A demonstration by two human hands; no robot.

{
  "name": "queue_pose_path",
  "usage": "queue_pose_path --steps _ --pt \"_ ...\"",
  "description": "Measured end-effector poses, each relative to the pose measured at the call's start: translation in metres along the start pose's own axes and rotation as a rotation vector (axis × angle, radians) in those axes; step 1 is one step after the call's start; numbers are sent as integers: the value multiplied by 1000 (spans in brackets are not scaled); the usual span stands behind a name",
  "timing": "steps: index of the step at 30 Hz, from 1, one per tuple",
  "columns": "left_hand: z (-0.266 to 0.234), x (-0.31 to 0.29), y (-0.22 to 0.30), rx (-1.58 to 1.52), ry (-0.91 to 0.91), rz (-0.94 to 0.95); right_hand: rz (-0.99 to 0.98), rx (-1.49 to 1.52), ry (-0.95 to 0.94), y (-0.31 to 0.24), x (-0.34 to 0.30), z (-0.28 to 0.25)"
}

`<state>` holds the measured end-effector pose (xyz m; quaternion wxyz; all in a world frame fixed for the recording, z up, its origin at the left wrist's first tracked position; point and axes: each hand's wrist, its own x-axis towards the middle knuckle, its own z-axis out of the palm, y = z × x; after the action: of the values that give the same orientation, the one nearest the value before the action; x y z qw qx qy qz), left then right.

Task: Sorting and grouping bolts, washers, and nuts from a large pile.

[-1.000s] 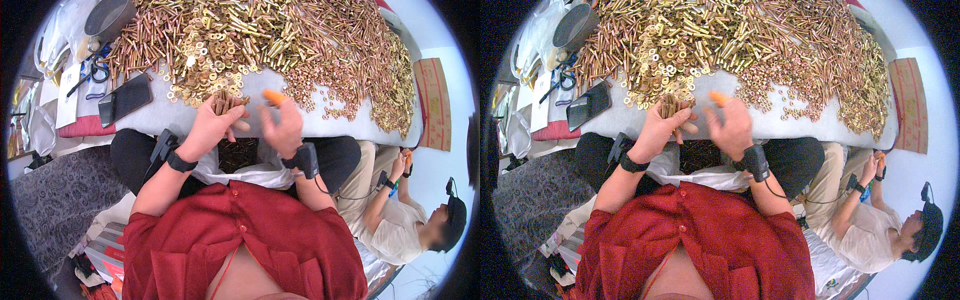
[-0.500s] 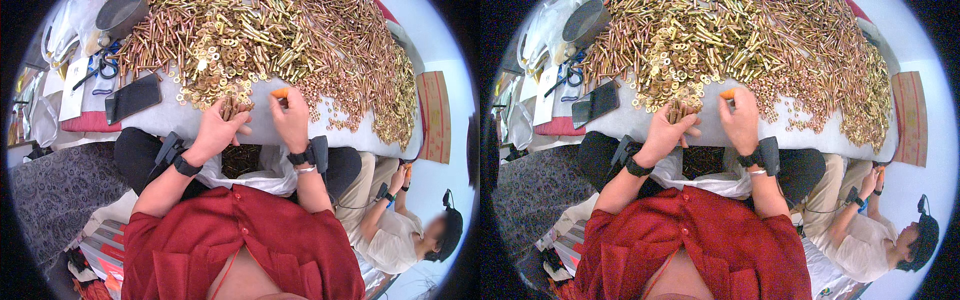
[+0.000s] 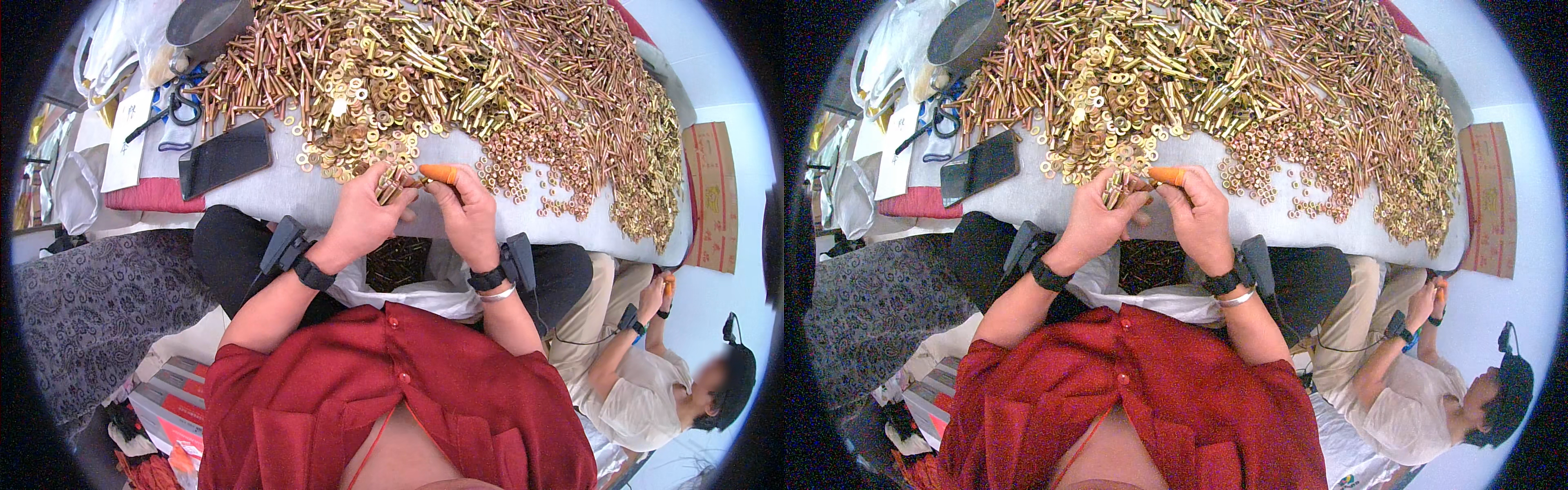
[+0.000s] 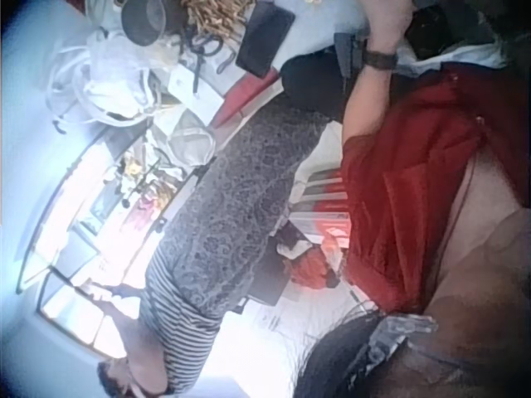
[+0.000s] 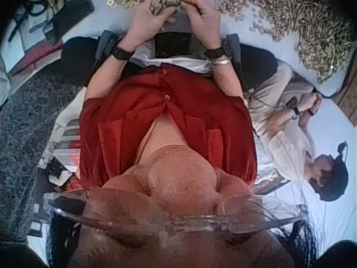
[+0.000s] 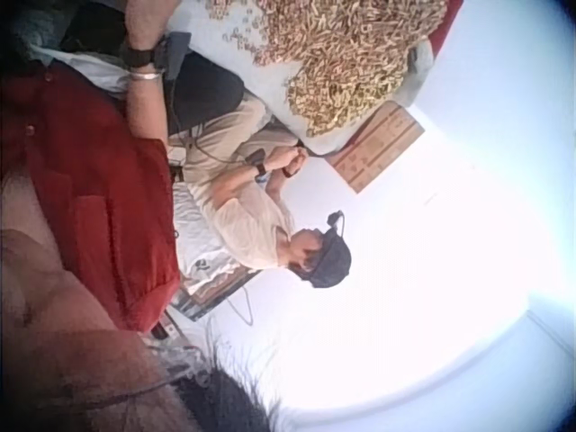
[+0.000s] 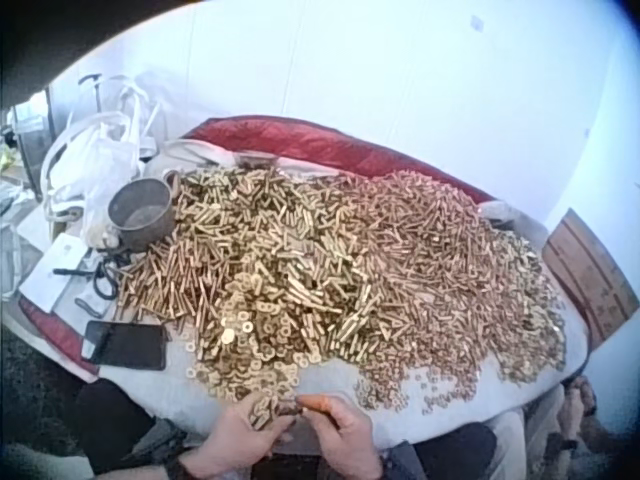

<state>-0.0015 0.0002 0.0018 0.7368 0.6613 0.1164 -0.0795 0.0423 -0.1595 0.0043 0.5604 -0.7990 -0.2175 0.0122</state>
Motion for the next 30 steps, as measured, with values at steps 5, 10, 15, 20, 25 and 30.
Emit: queue_pose_path --steps 5,10,15,20,25,30 --pt "-1 0 -3 2 16 60 -122 -188 37 -10 0 2" --pt "-6 3 -11 402 94 411 -148 -205 -1 -8 1 2" --pt "-2 4 -9 418 132 515 -59 -156 32 -13 3 2" --pt "-5 4 -12 376 111 428 -101 -260 8 -5 6 2" --pt "1 0 -9 132 30 236 -193 -464 40 -2 14 -4" --pt "-2 1 5 -192 -44 -29 -19 29 29 0 10 2"
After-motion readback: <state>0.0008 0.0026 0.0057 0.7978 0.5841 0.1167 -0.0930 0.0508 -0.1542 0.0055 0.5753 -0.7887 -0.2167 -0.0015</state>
